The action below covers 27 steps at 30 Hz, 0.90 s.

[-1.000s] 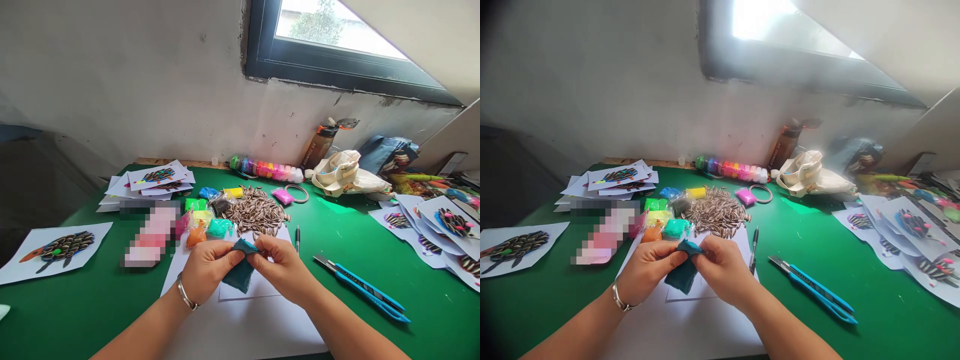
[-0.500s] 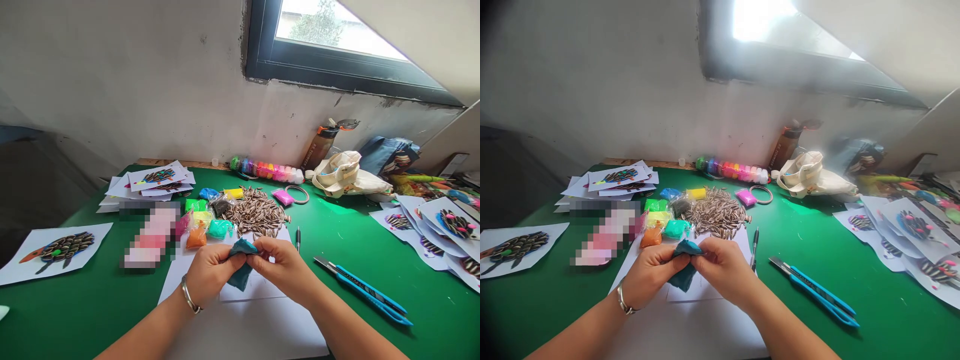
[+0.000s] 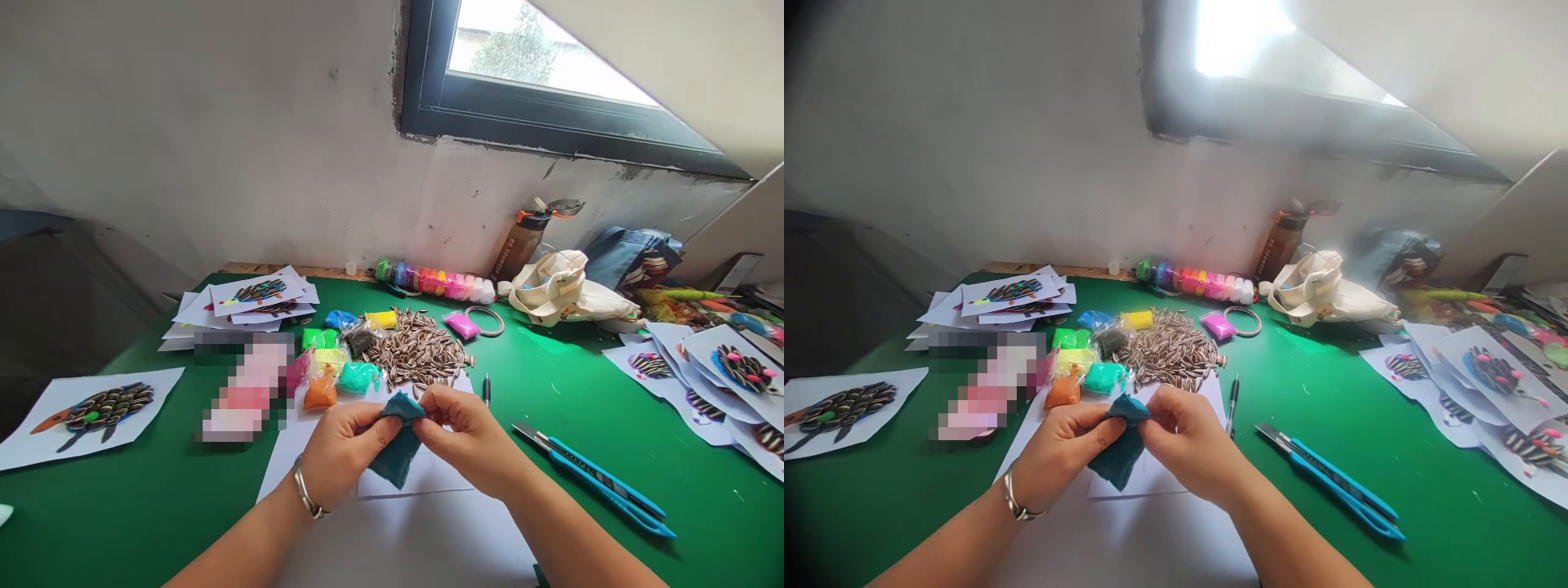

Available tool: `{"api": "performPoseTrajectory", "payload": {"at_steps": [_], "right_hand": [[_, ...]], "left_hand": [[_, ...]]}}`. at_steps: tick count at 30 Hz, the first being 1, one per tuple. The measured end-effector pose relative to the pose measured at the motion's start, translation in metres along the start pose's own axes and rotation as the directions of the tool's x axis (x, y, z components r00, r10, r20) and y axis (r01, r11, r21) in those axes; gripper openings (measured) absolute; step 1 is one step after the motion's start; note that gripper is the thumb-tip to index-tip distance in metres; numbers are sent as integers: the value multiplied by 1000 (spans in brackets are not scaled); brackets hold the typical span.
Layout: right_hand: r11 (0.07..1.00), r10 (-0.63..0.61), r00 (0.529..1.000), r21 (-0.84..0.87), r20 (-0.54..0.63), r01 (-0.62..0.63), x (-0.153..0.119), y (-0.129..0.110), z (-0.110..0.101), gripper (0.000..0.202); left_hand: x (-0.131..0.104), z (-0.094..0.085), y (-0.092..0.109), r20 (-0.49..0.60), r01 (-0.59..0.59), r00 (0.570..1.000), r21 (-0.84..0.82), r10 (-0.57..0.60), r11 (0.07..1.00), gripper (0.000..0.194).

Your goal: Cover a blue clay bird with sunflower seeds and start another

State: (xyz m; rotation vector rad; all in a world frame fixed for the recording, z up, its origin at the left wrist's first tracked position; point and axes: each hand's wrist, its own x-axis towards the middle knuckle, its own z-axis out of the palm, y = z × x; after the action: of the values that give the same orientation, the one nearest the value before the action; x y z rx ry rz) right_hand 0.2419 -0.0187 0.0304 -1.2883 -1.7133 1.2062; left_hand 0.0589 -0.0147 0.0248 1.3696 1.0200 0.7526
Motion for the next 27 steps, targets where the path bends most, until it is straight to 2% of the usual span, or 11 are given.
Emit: {"api": "performPoseTrajectory", "payload": {"at_steps": [4,7,11,14,17,20,23,27], "right_hand": [[999,18,1000,29,-1,-18,1,1,5,13],[999,7,1000,39,26,-8,0,1,5,5],[998,-54,999,24,-8,54,-4,1,4,52],[987,-159,987,-26,4,159,-7,-1,2,65],[972,-212,975,-84,71,218,-9,-5,0,57],[964,-225,966,-113,125,239,-7,-6,-2,39],[972,-206,975,-94,87,214,-5,-6,-3,26],[991,-129,991,33,28,128,-2,-4,-4,14]], "left_hand": [[0,-1,-1,-53,-36,998,103,42,994,34],[-1,-2,-1,-67,-51,996,158,62,986,36],[-3,0,0,-20,-92,995,246,100,965,36],[-3,2,1,16,-113,993,324,115,939,36],[-3,2,-1,33,-90,996,376,84,922,35],[-1,-1,-1,73,-31,997,332,7,943,34],[2,-3,-1,112,31,992,210,-55,977,35],[3,-4,0,97,61,993,107,-72,992,38]]}}
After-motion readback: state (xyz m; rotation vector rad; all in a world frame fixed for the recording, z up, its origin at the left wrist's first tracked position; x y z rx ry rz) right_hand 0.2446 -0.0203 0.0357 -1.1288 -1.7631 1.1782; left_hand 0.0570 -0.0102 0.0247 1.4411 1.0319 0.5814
